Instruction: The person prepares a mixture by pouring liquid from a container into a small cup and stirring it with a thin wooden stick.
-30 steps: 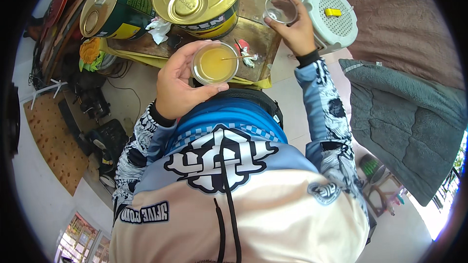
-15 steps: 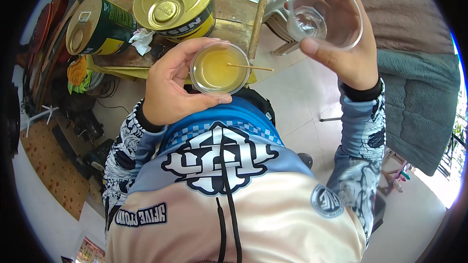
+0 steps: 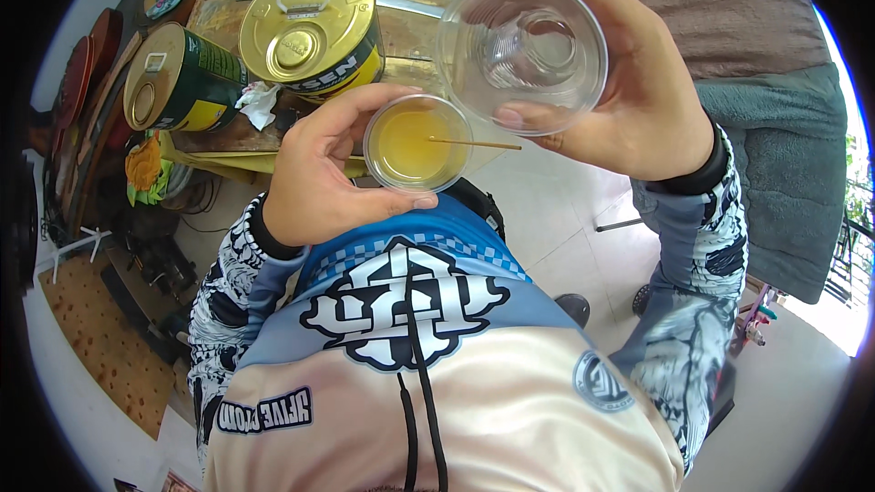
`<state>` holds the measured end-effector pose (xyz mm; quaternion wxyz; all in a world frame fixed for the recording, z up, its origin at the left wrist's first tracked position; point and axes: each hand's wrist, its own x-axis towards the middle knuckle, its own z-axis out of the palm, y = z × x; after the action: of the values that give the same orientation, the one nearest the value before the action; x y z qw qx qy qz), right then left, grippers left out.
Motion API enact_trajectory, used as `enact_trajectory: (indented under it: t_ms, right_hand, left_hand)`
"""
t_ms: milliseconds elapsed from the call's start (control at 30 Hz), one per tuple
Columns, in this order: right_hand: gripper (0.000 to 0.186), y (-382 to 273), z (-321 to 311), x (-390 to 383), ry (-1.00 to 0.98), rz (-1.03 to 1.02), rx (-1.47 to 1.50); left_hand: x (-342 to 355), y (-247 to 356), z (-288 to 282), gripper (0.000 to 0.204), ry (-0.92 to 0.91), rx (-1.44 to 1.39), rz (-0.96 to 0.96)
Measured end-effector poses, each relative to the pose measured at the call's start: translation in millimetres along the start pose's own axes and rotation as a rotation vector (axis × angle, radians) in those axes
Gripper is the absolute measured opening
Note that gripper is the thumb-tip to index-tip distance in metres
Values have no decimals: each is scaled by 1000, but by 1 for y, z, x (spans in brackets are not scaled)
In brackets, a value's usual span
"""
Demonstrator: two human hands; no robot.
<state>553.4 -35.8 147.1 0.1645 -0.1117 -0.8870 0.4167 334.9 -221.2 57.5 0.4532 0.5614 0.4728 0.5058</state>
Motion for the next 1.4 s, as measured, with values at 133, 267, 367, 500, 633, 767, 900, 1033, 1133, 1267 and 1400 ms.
enact_trajectory:
  t_ms: [133, 267, 367, 500, 633, 767, 900, 1033, 1133, 1267, 1400]
  right_hand:
    - [79, -8, -2, 4, -38, -21, -38]
    - [76, -11, -1, 10, -71, -38, 20]
    - [74, -15, -2, 14, -121, -72, -60]
    - [71, -25, -7, 20, -179, -50, -45]
    - [68, -31, -9, 25, -214, -61, -130]
    - [68, -35, -8, 28, -204, -78, -167]
    - [67, -40, -11, 31, -223, -108, -231]
    - [66, -42, -13, 34, -262, -168, -304]
    - [65, -42, -12, 36, -245, -160, -271]
    - [66, -43, -11, 38, -253, -194, -322]
    - [64, -47, -12, 41, -274, -206, -333]
  left_hand:
    - [3, 4, 2, 79, 2, 2, 34]
    - [5, 6, 3, 80, -5, -7, -3]
    - [7, 6, 3, 81, -2, -31, 10]
    - [8, 10, 2, 82, -12, -34, 20]
    - [11, 13, 0, 82, -13, -2, 43]
    - [11, 15, -1, 82, -14, -13, 45]
    - [13, 17, -1, 83, -13, -23, 41]
    - [13, 18, -2, 83, -13, -15, 65]
    - [13, 19, -3, 83, 5, 6, 53]
    - [12, 20, -4, 85, 10, -1, 38]
    - [11, 21, -5, 86, 14, 14, 49]
